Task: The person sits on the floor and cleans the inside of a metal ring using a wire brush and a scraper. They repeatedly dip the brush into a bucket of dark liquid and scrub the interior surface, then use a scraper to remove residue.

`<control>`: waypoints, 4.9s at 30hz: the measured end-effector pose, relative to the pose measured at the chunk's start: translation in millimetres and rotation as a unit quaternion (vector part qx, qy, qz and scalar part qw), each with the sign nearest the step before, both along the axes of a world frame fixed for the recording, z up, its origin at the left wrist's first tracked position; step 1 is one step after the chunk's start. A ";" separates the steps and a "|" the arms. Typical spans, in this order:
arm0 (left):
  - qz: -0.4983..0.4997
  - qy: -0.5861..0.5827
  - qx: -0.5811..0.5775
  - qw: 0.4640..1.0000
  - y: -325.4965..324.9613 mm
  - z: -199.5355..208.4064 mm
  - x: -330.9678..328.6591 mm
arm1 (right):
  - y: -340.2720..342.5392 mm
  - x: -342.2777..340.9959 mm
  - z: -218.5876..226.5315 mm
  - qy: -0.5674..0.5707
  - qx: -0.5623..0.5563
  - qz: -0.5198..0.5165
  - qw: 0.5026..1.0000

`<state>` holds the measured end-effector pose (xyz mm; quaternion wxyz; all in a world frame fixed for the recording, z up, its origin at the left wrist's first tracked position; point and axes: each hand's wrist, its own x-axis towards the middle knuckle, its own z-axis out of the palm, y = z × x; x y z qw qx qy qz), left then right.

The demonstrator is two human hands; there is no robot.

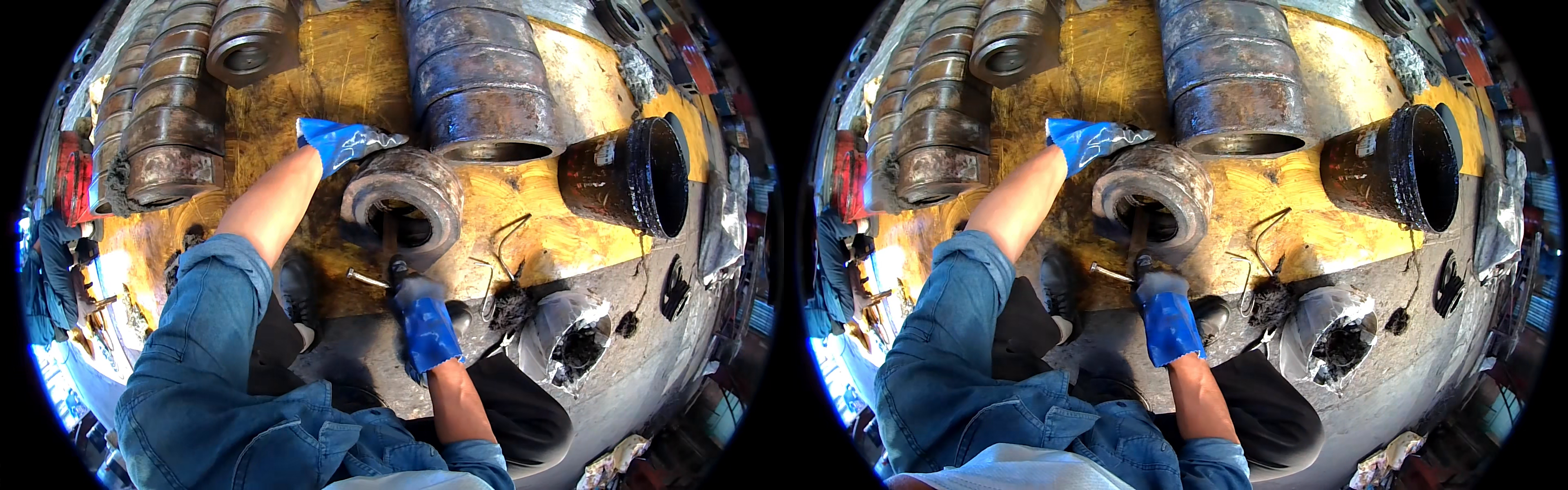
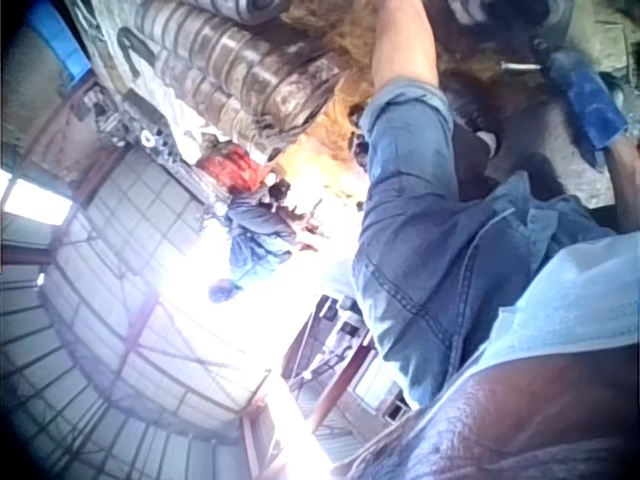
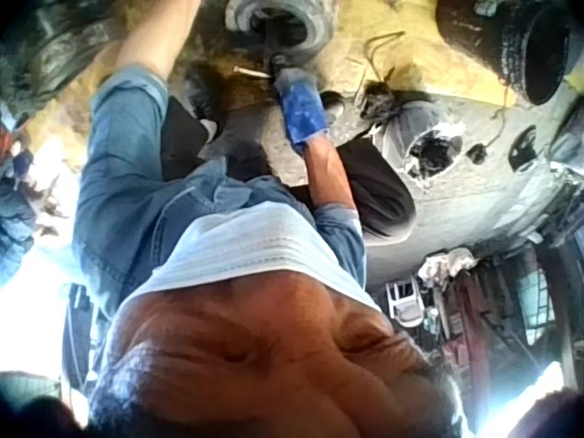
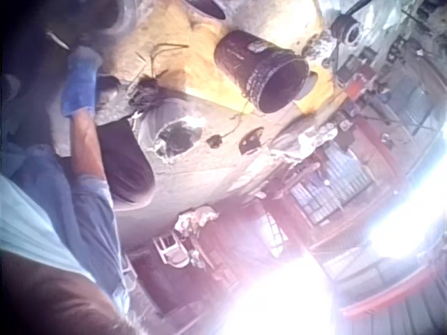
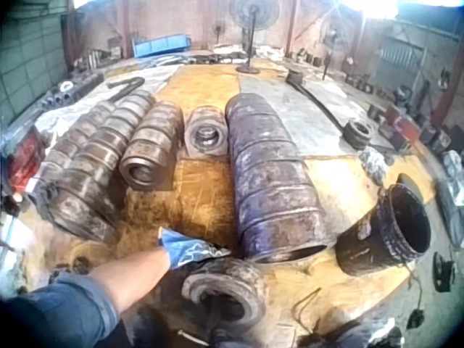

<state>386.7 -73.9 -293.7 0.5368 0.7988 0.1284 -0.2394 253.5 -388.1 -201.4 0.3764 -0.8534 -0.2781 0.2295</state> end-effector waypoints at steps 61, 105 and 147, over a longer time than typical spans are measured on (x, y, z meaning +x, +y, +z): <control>-0.034 0.005 0.152 0.988 21.1 -64.5 7.1 | -0.6 -0.3 -71.8 0.060 -0.076 -0.055 0.994; -0.056 -0.201 0.411 0.888 45.3 222.8 -70.2 | -50.3 -18.5 62.1 -0.023 0.097 -0.080 0.992; 0.033 -0.308 -0.742 0.594 -118.0 286.9 -159.5 | -16.4 -32.4 195.6 0.161 0.492 -0.013 0.855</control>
